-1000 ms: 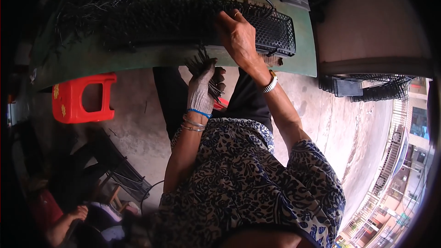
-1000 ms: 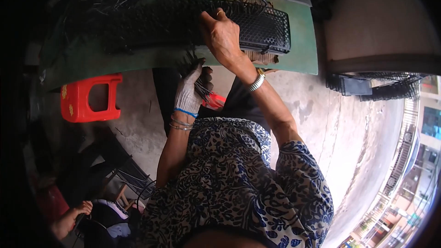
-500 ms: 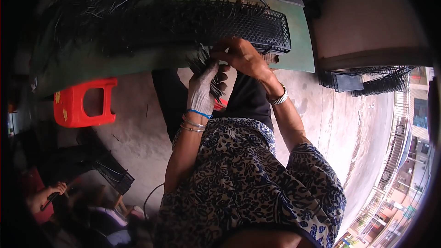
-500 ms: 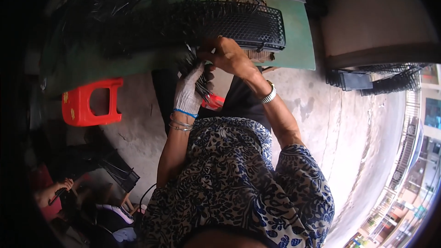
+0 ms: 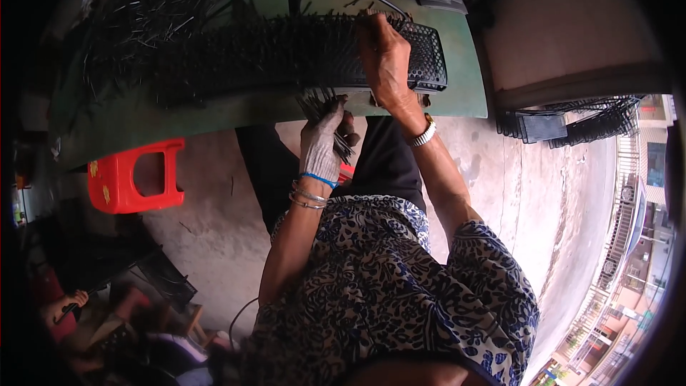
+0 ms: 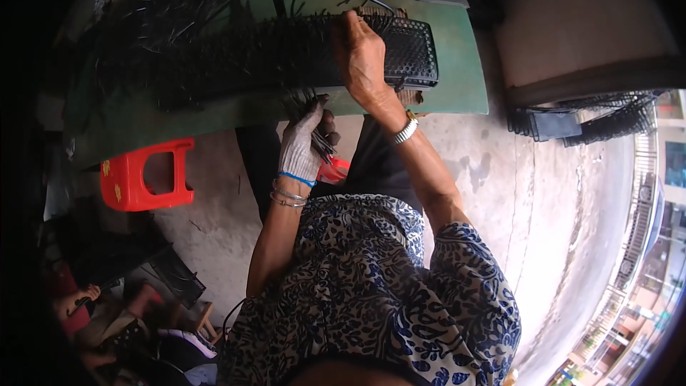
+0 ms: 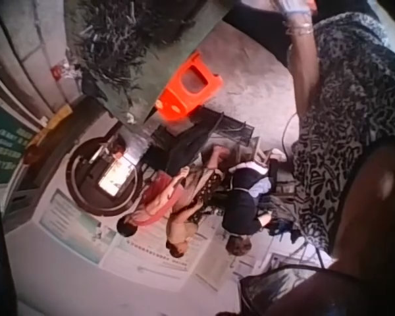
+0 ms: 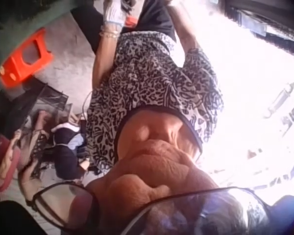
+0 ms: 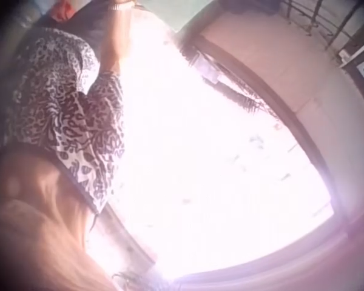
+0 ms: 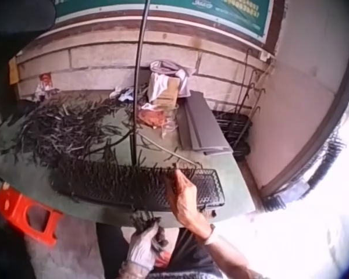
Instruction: Insert thin metal wires into a mesh strip to assemble a component.
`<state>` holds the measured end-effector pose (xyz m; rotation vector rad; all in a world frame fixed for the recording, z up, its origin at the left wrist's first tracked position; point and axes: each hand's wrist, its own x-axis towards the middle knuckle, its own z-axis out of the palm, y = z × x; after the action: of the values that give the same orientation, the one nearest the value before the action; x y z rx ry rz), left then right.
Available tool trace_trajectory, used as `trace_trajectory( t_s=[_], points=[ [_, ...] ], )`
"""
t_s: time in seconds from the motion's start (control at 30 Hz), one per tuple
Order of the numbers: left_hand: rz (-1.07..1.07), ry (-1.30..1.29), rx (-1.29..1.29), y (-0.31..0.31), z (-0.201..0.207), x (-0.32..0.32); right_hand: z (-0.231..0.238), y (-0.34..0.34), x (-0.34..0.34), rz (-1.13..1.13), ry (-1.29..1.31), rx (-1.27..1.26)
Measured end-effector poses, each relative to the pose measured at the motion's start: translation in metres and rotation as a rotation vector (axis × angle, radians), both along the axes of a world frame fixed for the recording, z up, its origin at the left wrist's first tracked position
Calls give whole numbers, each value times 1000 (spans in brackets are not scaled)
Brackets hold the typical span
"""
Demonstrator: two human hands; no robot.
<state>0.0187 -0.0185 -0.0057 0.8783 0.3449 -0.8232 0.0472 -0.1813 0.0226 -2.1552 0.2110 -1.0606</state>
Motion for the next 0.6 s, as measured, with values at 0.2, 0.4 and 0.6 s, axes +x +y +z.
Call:
trace_trajectory(
  t_s=[0.2, 0.4, 0.6],
  points=[
    [17, 21, 3, 5, -5, -1, -9, 4, 7, -31, 162, -202],
    [7, 20, -43, 6, -12, 1, -3, -1, 22, -42, 252, -324],
    [28, 5, -74, 6, -8, -3, -6, -1, 16, 51, 342, -380]
  ],
)
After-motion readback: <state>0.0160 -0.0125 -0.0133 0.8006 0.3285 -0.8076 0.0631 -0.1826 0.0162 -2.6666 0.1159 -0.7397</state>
